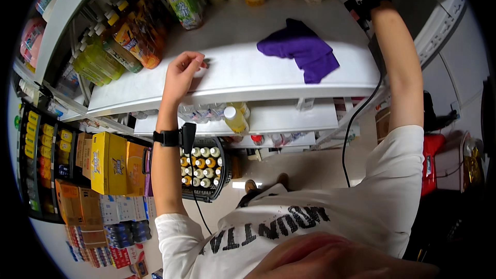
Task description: The person takes bottles from a black basket, wipes them with a purple cloth, and places them on a white shelf. They repeat this process for multiple bottles, arranging them in rows on the shelf.
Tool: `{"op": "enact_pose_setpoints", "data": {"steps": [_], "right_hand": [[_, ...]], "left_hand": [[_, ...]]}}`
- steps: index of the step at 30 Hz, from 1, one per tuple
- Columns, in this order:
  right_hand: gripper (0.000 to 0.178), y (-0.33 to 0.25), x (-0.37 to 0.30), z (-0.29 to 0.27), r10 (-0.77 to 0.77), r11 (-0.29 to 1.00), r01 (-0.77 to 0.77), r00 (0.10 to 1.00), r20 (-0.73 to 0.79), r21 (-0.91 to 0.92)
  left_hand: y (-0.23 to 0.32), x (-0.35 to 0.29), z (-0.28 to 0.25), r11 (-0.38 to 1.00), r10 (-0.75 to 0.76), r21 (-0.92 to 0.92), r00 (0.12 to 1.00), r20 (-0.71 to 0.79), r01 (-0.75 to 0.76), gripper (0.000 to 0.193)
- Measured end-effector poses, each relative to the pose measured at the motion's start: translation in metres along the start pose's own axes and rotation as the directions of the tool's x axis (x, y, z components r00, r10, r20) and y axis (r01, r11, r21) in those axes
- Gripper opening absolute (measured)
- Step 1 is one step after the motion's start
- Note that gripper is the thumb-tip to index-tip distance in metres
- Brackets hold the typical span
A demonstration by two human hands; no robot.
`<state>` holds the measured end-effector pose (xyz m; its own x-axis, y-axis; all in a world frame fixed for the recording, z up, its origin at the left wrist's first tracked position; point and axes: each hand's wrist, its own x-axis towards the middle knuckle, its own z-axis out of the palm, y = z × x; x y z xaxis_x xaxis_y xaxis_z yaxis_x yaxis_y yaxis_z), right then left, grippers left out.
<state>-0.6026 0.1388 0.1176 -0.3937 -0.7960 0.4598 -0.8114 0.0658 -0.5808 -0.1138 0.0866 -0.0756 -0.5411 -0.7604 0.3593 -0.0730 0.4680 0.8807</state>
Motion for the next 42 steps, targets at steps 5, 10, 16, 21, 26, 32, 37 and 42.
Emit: {"op": "enact_pose_setpoints", "data": {"steps": [5, 10, 16, 21, 26, 32, 37, 42], "right_hand": [[0.070, -0.039, -0.090, 0.039, -0.075, 0.892, 0.324, 0.793, 0.604, -0.315], [0.070, -0.041, -0.178, 0.070, -0.232, 0.867, 0.480, 0.630, 0.741, -0.136], [0.047, 0.016, -0.233, 0.079, -0.353, 0.899, 0.424, 0.850, 0.391, -0.108], [0.044, -0.066, -0.304, 0.106, -0.525, 0.791, 0.579, 0.808, 0.267, -0.198], [0.057, -0.133, -0.395, 0.142, -0.645, 0.717, 0.684, 0.725, 0.244, -0.136], [0.060, -0.129, -0.441, 0.224, -0.579, 0.791, 0.611, 0.737, 0.350, 0.021], [0.060, -0.120, -0.480, 0.273, -0.464, 0.867, 0.492, 0.735, 0.494, 0.082], [0.061, -0.107, -0.500, 0.297, -0.343, 0.924, 0.380, 0.757, 0.556, 0.052]], "left_hand": [[-0.002, 0.000, -0.002, 0.999, 0.030, -0.012, 0.999, 0.019, -0.030, 0.021], [-0.002, -0.003, -0.005, 0.990, 0.103, -0.096, 0.994, 0.026, -0.100, 0.021], [-0.021, 0.003, -0.002, 0.958, 0.240, -0.183, 0.968, 0.079, -0.222, 0.024], [-0.028, -0.037, -0.044, 0.873, 0.288, -0.433, 0.954, 0.085, -0.225, 0.017], [-0.045, -0.126, -0.091, 0.916, 0.092, -0.399, 0.984, 0.153, -0.024, 0.019], [-0.177, -0.203, -0.151, 0.866, -0.333, -0.271, 0.889, 0.313, 0.420, 0.020], [-0.390, -0.274, -0.152, 0.807, -0.590, 0.215, 0.724, 0.357, 0.551, 0.027], [-0.453, -0.318, -0.100, 0.572, -0.815, 0.694, 0.396, 0.423, 0.437, 0.031]]}}
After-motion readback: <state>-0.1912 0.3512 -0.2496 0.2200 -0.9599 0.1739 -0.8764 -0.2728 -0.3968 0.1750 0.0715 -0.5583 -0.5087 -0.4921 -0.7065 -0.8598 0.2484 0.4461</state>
